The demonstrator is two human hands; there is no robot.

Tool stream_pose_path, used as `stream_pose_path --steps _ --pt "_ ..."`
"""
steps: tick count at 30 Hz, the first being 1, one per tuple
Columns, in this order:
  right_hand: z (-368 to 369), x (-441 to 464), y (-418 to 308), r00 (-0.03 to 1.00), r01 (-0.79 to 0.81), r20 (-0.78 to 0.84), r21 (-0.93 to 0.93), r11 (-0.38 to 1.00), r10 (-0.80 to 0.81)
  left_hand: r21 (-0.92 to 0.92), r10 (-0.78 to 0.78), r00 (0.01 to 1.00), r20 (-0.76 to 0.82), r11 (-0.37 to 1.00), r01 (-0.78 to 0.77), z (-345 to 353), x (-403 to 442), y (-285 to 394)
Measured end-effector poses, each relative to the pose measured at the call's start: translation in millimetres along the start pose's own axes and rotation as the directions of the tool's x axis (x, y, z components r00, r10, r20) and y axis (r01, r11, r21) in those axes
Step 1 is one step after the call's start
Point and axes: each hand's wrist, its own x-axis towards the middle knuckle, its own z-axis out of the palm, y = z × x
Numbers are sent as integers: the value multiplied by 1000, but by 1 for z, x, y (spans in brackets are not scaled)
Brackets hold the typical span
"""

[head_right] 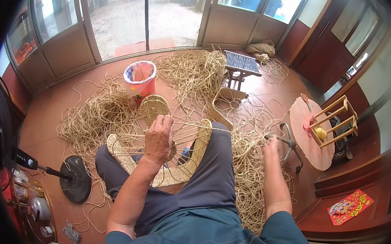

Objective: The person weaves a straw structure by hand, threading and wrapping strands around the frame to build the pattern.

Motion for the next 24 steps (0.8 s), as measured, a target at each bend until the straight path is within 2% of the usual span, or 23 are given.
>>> stream_pose_path --steps 2,3,6,9,10,13,16,19,20,22,23,24 --pt "-41 35 -22 999 0 -46 -55 998 -3 17 -2 1000 -21 1000 2 1 5 -1" --pt "-64 48 -31 999 -10 -52 -156 988 2 29 0 1000 -28 1000 0 1 6 -1" --pt "-85 32 -33 998 -50 23 -157 986 54 121 16 1000 3 993 -17 5 9 2" --pt "-81 18 -11 991 -102 57 -252 962 120 205 23 1000 1 979 -23 12 15 6" --pt "-80 16 0 977 -103 150 -285 953 151 228 23 1000 -5 973 -22 16 17 5" --pt "-59 -3 31 932 12 338 -396 918 133 282 9 1000 -21 960 -2 25 20 5" --pt "-19 -59 39 876 268 483 -515 814 17 242 -25 998 -57 970 38 24 20 9" --pt "15 -84 46 702 631 707 -560 536 -87 100 -76 996 -36 992 79 17 19 9" --pt "24 -84 50 438 896 834 -378 232 -334 53 -82 993 -81 995 87 18 19 8" --pt "44 -115 54 61 973 893 -153 -174 -445 -30 -126 982 -139 992 123 22 14 3" --pt "57 -164 43 44 969 898 -145 -200 -438 -158 -140 978 -152 981 116 23 10 0" --pt "63 -211 36 82 989 894 -128 -76 -440 -282 -158 974 -165 953 106 22 12 -5"
